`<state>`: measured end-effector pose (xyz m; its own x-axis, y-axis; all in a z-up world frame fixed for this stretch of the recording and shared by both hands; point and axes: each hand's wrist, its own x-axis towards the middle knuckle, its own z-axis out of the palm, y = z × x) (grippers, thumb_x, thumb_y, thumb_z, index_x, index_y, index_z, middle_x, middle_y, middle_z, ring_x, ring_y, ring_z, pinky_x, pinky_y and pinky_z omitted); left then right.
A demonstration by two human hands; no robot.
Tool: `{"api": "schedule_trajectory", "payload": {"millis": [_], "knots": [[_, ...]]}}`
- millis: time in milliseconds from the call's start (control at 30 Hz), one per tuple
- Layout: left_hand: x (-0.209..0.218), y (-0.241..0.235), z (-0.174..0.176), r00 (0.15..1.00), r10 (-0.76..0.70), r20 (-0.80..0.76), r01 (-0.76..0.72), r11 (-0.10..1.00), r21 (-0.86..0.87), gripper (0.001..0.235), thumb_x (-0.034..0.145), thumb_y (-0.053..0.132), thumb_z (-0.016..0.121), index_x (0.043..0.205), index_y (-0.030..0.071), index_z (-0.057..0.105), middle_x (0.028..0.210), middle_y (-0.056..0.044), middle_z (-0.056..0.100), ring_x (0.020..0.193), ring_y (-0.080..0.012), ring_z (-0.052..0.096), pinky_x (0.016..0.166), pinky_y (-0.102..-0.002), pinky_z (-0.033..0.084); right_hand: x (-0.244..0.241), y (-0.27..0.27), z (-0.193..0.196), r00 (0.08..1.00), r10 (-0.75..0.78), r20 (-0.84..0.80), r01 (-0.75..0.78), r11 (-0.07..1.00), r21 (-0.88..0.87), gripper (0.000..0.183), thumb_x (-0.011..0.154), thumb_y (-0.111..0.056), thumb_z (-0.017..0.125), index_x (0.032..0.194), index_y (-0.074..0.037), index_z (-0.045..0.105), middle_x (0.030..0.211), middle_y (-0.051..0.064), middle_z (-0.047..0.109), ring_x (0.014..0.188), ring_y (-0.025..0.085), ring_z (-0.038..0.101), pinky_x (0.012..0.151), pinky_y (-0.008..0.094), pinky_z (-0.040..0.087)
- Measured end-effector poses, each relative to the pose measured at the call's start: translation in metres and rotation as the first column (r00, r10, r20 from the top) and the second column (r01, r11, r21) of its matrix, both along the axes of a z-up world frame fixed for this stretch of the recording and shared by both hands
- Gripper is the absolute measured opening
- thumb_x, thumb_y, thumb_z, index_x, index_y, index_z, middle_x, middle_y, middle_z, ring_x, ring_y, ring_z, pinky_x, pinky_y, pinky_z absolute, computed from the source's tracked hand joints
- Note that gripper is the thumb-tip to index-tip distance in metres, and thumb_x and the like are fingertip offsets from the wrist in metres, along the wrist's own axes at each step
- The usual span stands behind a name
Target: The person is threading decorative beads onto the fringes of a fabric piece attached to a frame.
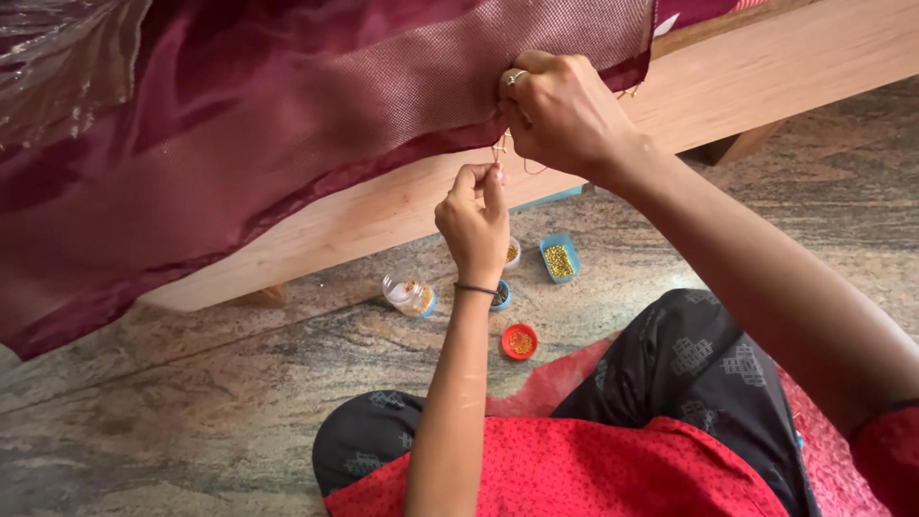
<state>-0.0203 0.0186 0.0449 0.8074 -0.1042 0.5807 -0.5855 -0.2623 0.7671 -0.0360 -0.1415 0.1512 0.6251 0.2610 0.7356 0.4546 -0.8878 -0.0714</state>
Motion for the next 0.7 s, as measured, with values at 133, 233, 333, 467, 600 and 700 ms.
{"api": "schedule_trajectory", "payload": {"millis": [133, 233, 333, 467, 600, 700], "knots": [[-0.001, -0.003, -0.002, 0.999, 0.031, 0.041, -0.033, 0.999, 0.026, 0.02, 0.101, 0.02, 0.064, 0.091, 0.003, 0.062, 0.083, -0.012, 0.075, 0.08, -0.0273, 0.077, 0.069, -0.038, 0.056, -0.002, 0.001, 0.001, 1.0, 0.01, 0.004, -0.01, 1.0, 0.006, 0.01, 0.091, -0.005, 0.071, 0.082, -0.002, 0.068, 0.085, 0.016, 0.065, 0.073, 0.035, 0.066, 0.068, 0.044, 0.056], [0.0, -0.005, -0.005, 1.0, 0.006, 0.017, -0.006, 1.0, 0.013, 0.019, 0.102, 0.02, 0.063, 0.092, 0.003, 0.059, 0.083, -0.011, 0.074, 0.075, -0.0261, 0.077, 0.066, -0.036, 0.057, -0.002, 0.001, 0.001, 1.0, 0.018, 0.015, -0.018, 1.0, -0.001, 0.009, 0.09, -0.004, 0.071, 0.081, -0.002, 0.068, 0.084, 0.015, 0.064, 0.073, 0.035, 0.066, 0.067, 0.044, 0.056], [0.001, -0.006, -0.008, 0.999, 0.008, 0.039, -0.009, 1.0, 0.022, 0.017, 0.1, 0.018, 0.064, 0.093, 0.003, 0.061, 0.08, -0.011, 0.075, 0.071, -0.0257, 0.075, 0.066, -0.036, 0.055, -0.002, 0.0, 0.001, 1.0, 0.004, 0.007, -0.004, 1.0, -0.01, 0.011, 0.091, -0.005, 0.071, 0.081, -0.001, 0.067, 0.083, 0.015, 0.063, 0.071, 0.035, 0.065, 0.066, 0.044, 0.056], [0.004, -0.006, -0.011, 0.99, -0.104, -0.095, 0.09, 0.985, -0.145, 0.018, 0.1, 0.02, 0.063, 0.095, 0.003, 0.06, 0.082, -0.01, 0.076, 0.071, -0.021, 0.078, 0.065, -0.032, 0.058, -0.003, 0.002, 0.004, 1.0, 0.004, 0.011, -0.003, 1.0, -0.015, 0.011, 0.092, -0.004, 0.07, 0.082, -0.001, 0.066, 0.085, 0.015, 0.064, 0.071, 0.035, 0.065, 0.066, 0.044, 0.055], [0.003, -0.004, -0.013, 1.0, 0.009, 0.025, -0.008, 1.0, -0.027, 0.018, 0.1, 0.02, 0.067, 0.099, 0.002, 0.063, 0.084, -0.009, 0.076, 0.074, -0.0204, 0.076, 0.069, -0.033, 0.058, -0.002, 0.0, 0.001, 1.0, 0.007, 0.005, -0.007, 1.0, -0.021, 0.01, 0.091, -0.004, 0.069, 0.081, -0.001, 0.066, 0.083, 0.016, 0.064, 0.073, 0.034, 0.066, 0.066, 0.044, 0.056], [-0.007, -0.001, 0.0, 0.993, 0.059, -0.104, -0.045, 0.991, 0.127, 0.013, 0.09, 0.017, 0.069, 0.095, 0.004, 0.069, 0.087, -0.009, 0.079, 0.072, -0.0198, 0.078, 0.067, -0.032, 0.06, -0.002, 0.0, 0.002, 1.0, -0.002, 0.006, 0.002, 1.0, -0.004, 0.013, 0.091, -0.003, 0.069, 0.08, 0.0, 0.065, 0.082, 0.016, 0.064, 0.074, 0.035, 0.067, 0.067, 0.044, 0.056]]}}
